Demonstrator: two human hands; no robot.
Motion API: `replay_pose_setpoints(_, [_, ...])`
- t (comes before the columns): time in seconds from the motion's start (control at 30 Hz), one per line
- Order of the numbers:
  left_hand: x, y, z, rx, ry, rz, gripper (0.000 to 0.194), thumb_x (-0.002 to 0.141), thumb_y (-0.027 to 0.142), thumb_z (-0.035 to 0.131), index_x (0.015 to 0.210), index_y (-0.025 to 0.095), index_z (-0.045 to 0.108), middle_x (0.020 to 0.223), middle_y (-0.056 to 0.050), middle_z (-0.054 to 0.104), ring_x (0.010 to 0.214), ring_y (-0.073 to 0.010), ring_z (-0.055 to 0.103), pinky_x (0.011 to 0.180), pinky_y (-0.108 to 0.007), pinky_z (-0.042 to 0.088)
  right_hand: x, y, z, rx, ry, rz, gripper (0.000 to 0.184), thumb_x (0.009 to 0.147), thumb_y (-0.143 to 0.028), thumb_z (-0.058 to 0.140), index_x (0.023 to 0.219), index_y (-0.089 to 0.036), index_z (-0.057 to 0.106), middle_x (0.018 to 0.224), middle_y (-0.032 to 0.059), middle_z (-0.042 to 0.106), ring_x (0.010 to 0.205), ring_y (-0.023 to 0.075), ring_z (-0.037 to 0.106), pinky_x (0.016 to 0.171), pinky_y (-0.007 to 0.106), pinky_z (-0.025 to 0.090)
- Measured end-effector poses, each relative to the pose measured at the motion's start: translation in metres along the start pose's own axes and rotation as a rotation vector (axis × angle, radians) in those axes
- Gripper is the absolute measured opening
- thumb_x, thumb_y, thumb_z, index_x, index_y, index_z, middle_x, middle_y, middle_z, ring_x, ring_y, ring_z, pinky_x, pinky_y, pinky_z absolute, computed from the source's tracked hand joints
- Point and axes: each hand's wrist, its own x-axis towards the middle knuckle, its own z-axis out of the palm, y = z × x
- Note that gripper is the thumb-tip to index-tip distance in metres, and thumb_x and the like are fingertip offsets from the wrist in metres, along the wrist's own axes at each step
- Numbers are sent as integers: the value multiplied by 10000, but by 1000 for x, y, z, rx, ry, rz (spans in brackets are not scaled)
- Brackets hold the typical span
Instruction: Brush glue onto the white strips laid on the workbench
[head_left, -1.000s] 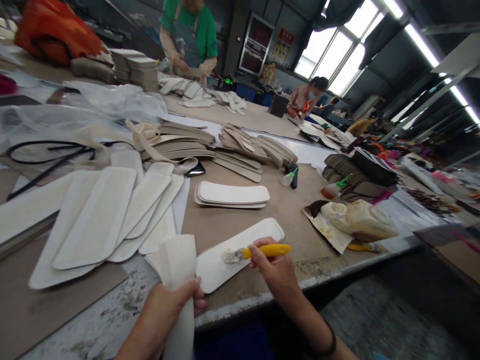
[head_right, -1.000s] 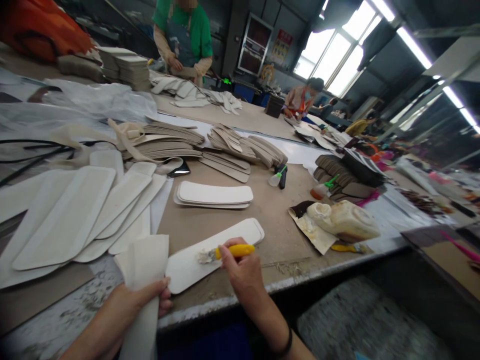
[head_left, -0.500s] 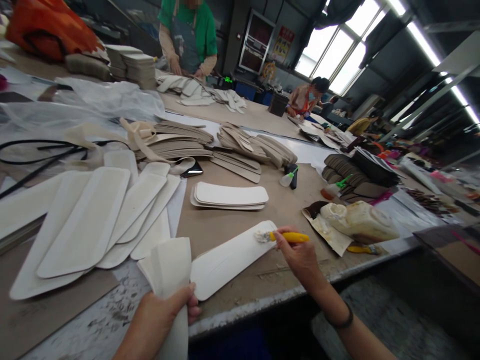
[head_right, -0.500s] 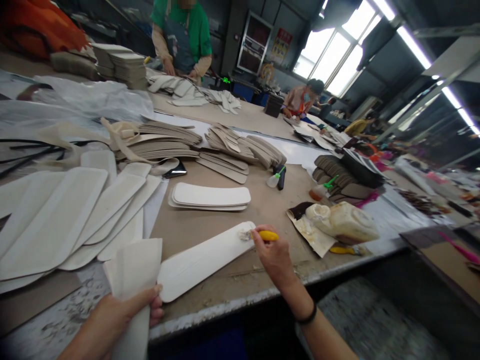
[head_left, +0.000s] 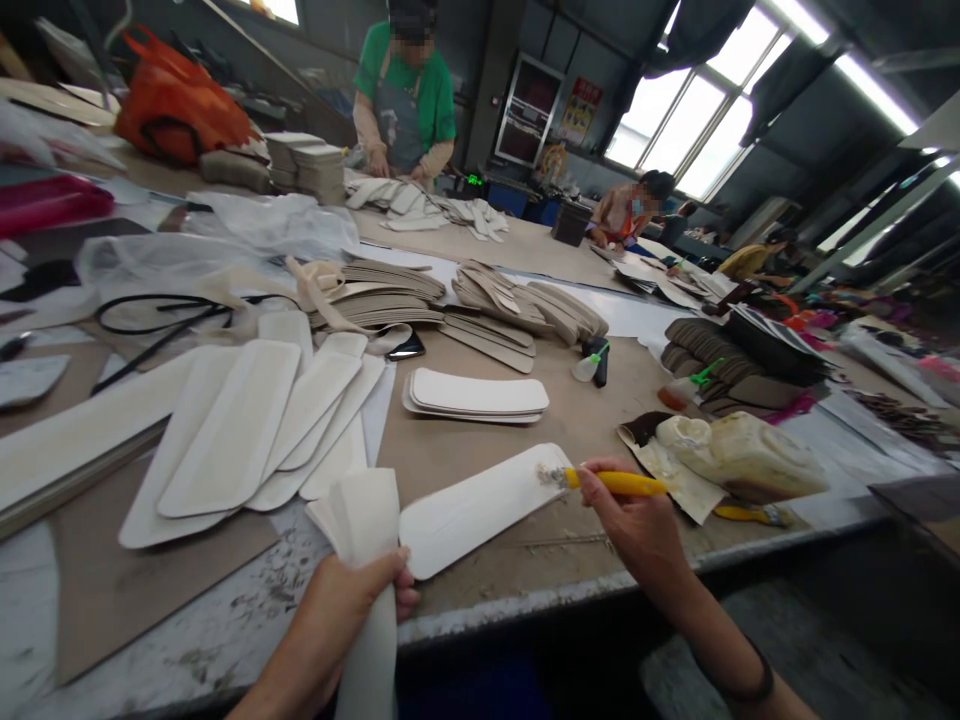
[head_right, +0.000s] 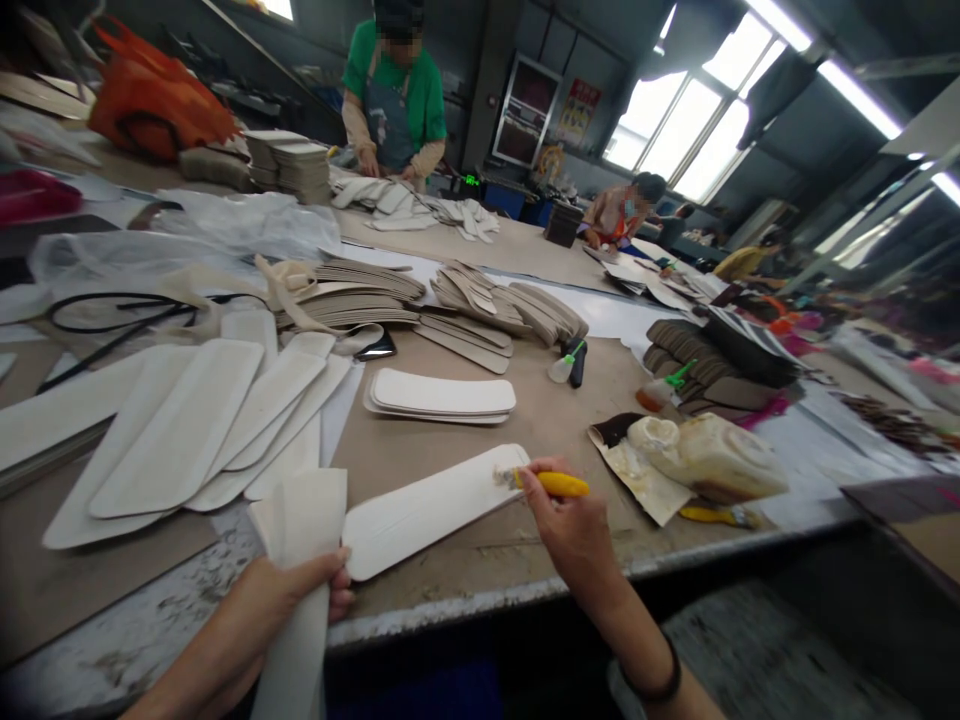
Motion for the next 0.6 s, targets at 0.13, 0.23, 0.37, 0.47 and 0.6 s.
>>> replay_pose_setpoints(0.13, [-3,2,0,4,-23,12,197,676,205,687,558,55,638,519,-94,633,488,-183,618,508,-260,545,-20,-38,40,423,-207,212,262,808,-444,572,799,-184,542,569,-16,555,511,151,569,524,264,460])
replay_pose_setpoints(0.23, [-4,2,1,3,-15,27,156,670,182,683,581,62,640,524,-78,631,469,-168,606,498,-259,541,-23,-45,64,504,-304,249,293,789,-472,573,772,-183,530,573,-18,537,486,146,552,503,265,445])
replay_pose_setpoints(0.37, [1,-2,2,-10,-6,35,165,667,178,668,554,63,631,517,-81,623,460,-167,600,497,-270,538,-11,-28,51,251,-123,225,324,783,-506,563,782,-182,543,606,-1,542,520,159,547,530,278,430])
replay_pose_setpoints(0.47, [2,-4,1,-18,0,58,190,643,223,690,549,69,631,505,-76,615,457,-169,590,491,-279,527,-5,-23,27,107,-26,221,357,808,-541,515,800,-186,550,579,-2,537,535,167,536,546,286,415])
replay_pose_setpoints(0.6, [-12,5,-3,4,32,168,261,591,330,737,557,94,630,462,-41,588,441,-154,553,458,-253,474,-8,-39,23,201,-72,92,394,849,-553,439,715,-192,523,670,28,559,675,179,549,644,293,422])
